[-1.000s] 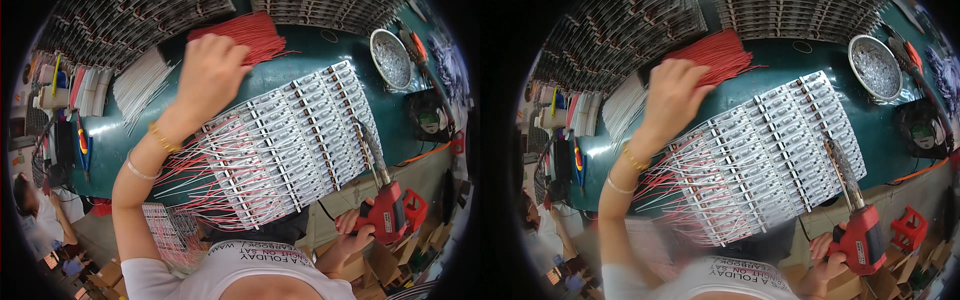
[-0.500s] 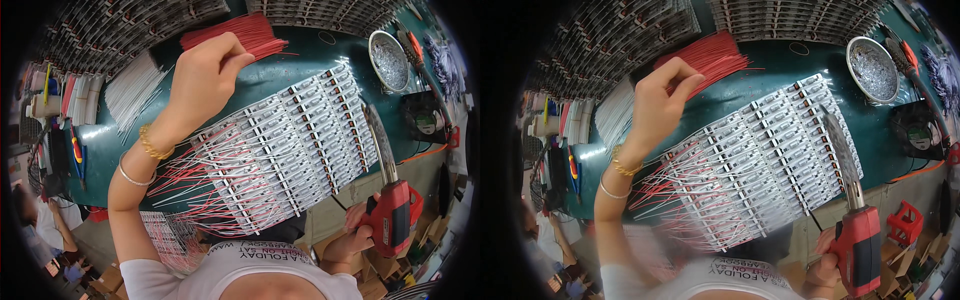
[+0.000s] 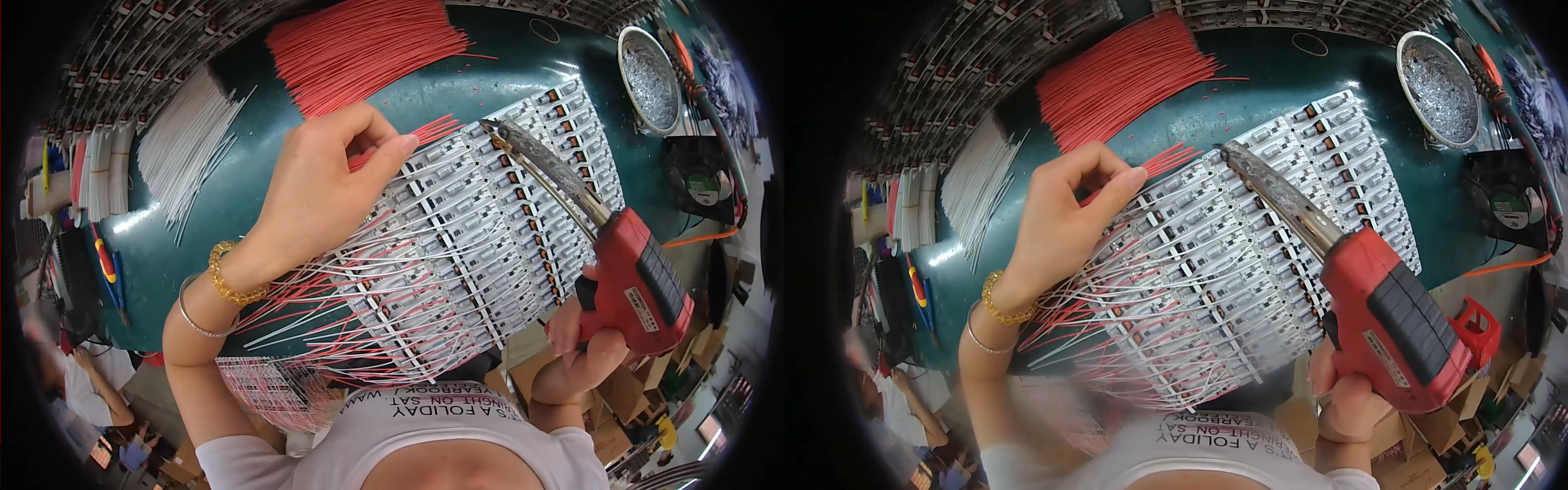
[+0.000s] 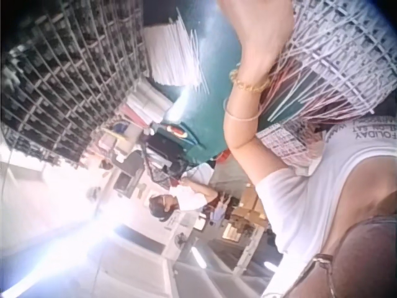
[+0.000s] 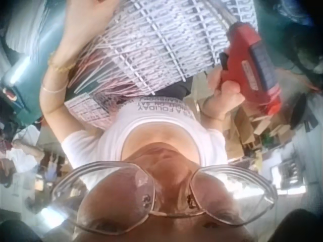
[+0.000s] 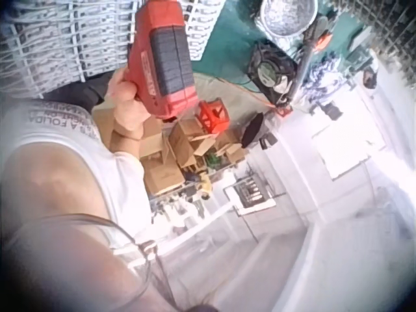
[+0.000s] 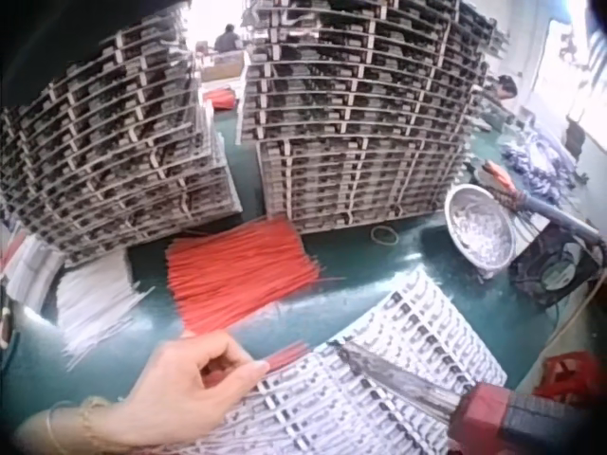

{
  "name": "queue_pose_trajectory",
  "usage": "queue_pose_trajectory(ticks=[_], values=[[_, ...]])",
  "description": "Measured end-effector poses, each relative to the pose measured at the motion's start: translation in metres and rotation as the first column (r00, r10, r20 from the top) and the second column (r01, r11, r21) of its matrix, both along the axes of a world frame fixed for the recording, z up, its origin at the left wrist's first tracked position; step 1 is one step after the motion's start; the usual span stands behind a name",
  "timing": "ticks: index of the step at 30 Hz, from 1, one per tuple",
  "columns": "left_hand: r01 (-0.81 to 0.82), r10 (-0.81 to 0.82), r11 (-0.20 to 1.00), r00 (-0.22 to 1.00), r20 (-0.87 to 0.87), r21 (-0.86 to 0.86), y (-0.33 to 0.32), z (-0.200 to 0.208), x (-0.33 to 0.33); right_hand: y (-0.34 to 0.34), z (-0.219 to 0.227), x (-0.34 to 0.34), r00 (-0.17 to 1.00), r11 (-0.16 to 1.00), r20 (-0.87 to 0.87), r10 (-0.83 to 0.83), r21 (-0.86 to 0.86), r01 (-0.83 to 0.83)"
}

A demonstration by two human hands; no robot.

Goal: The person uses a soldering iron to attach white and red wires to a grid of electronic components on a workbench. They repeatedly pick up individual wires, place them into slots on the board, and apply heat to secure them.

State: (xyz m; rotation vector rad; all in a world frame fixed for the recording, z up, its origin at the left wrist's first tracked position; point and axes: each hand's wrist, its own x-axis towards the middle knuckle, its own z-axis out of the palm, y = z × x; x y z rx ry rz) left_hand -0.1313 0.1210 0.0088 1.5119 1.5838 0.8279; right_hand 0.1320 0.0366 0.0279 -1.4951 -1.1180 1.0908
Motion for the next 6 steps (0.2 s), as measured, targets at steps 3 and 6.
queue_pose_trajectory(ticks=[3, 6], values=[[0.042, -0.044, 0.999, 0.998, -0.047, -0.025, 0.0004, 0.0001, -0.0003, 0.0019, -0.0007, -0.0010, 0.999, 1.000, -0.041, -0.004, -0.027, 0.003], [0.084, -0.080, 0.996, 0.992, -0.094, 0.036, -0.0011, -0.0049, -0.0011, -0.0039, 0.0015, -0.0009, 0.987, 0.992, -0.133, -0.090, -0.102, 0.077]])
